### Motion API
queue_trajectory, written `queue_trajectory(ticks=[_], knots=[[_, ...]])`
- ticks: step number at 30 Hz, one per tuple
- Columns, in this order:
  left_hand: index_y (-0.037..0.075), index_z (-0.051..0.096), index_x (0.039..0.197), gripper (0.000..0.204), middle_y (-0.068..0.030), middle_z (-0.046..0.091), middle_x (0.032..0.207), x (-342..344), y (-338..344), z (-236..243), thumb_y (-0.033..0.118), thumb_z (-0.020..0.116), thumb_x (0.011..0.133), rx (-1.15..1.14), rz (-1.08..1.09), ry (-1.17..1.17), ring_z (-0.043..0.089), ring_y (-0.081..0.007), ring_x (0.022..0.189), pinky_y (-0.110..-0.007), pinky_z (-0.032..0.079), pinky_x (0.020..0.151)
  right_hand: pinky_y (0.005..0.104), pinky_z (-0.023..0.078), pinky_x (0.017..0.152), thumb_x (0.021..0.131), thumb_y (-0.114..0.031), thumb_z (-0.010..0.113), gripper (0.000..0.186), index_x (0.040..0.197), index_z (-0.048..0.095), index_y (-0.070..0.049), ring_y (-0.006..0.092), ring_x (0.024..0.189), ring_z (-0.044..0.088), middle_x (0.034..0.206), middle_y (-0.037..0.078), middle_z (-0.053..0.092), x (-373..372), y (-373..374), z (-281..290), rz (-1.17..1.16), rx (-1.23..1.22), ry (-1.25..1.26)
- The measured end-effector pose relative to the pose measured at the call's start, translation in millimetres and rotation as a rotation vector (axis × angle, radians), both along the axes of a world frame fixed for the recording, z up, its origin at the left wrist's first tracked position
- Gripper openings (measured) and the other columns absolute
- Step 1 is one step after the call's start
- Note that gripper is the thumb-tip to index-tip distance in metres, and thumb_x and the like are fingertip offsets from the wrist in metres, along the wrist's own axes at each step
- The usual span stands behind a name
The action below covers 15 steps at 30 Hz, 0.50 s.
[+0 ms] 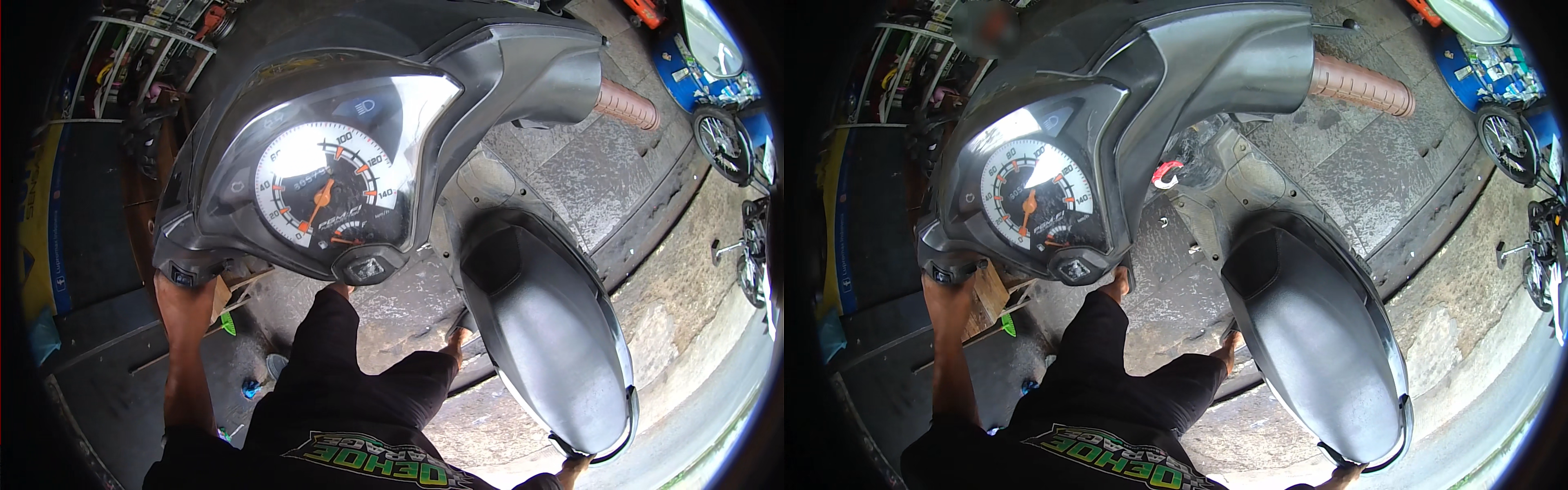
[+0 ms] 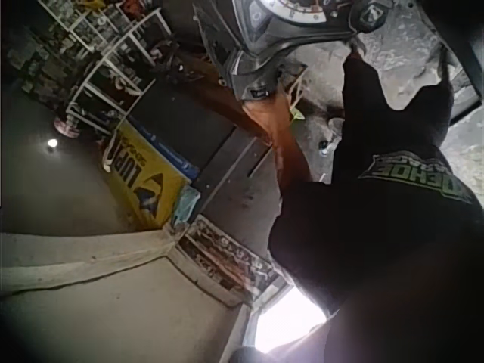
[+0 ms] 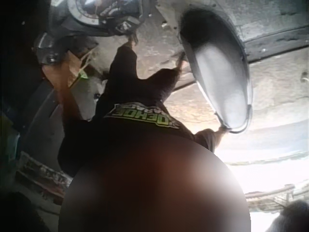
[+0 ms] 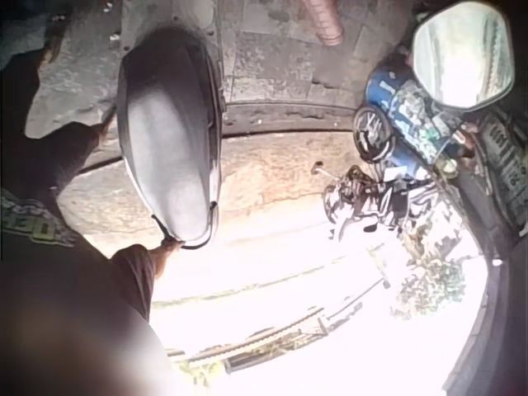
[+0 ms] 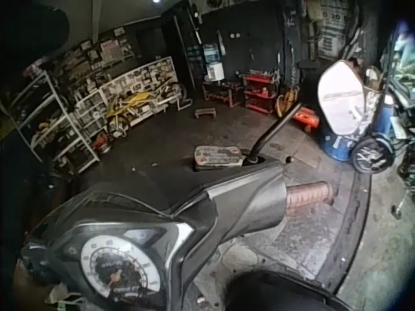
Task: Repairing a motorcycle clutch pulley and then removing bolts from the engine area near the rear wheel.
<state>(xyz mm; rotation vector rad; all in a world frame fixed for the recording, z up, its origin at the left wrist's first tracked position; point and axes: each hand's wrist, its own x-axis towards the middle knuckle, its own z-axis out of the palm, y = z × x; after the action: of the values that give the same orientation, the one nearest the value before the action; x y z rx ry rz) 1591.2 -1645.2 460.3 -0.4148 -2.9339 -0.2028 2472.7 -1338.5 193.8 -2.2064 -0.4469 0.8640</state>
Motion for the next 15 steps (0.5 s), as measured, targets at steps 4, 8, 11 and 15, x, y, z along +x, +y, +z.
queue_trajectory(ticks=[4, 8, 11, 15], knots=[[-0.006, 0.056, 0.114, 0.052, -0.0248, 0.059, 0.112, -32.8, 6.1, -0.4, 0.010, 0.076, 0.069, -0.034, 0.021, -0.009, 0.057, -0.0393, 0.107, -0.042, 0.043, 0.094, 0.0453, 0.041, 0.098, 0.091, -0.049, 0.050, 0.061, 0.135, 0.044, -0.007, 0.0300, 0.121, 0.046, 0.134, 0.013, 0.050, -34.0, -6.8, 0.3, -0.128, -0.066, 0.095], [-0.006, 0.061, 0.106, 0.041, -0.0247, 0.064, 0.105, -63.7, 38.6, 28.5, 0.011, 0.074, 0.070, 0.075, -0.066, -0.135, 0.061, -0.0388, 0.100, -0.044, 0.046, 0.088, 0.0439, 0.052, 0.084, 0.093, -0.038, 0.053, 0.041, 0.123, 0.058, -0.010, 0.0290, 0.105, 0.060, 0.118, 0.011, 0.062, -55.1, -16.4, -29.4, -0.114, -0.020, 0.278], [-0.006, 0.064, 0.099, 0.033, -0.0239, 0.067, 0.098, -136.3, 15.9, -49.2, 0.012, 0.072, 0.072, 0.128, -0.031, -0.124, 0.064, -0.0394, 0.094, -0.045, 0.048, 0.084, 0.0437, 0.053, 0.080, 0.093, -0.036, 0.053, 0.041, 0.122, 0.058, -0.007, 0.0263, 0.093, 0.063, 0.112, 0.009, 0.064, 51.2, 16.2, 9.9, 0.241, 0.203, 0.346], [-0.004, 0.067, 0.090, 0.031, -0.0260, 0.066, 0.093, -167.7, 42.1, 29.2, 0.023, 0.070, 0.074, -0.202, 0.021, 0.049, 0.063, -0.0418, 0.093, -0.046, 0.048, 0.082, 0.0410, 0.050, 0.087, 0.092, -0.028, 0.056, 0.043, 0.128, 0.051, -0.005, 0.0246, 0.105, 0.055, 0.124, 0.013, 0.054, -170.9, 3.5, -12.7, -0.189, 0.110, 0.326]])
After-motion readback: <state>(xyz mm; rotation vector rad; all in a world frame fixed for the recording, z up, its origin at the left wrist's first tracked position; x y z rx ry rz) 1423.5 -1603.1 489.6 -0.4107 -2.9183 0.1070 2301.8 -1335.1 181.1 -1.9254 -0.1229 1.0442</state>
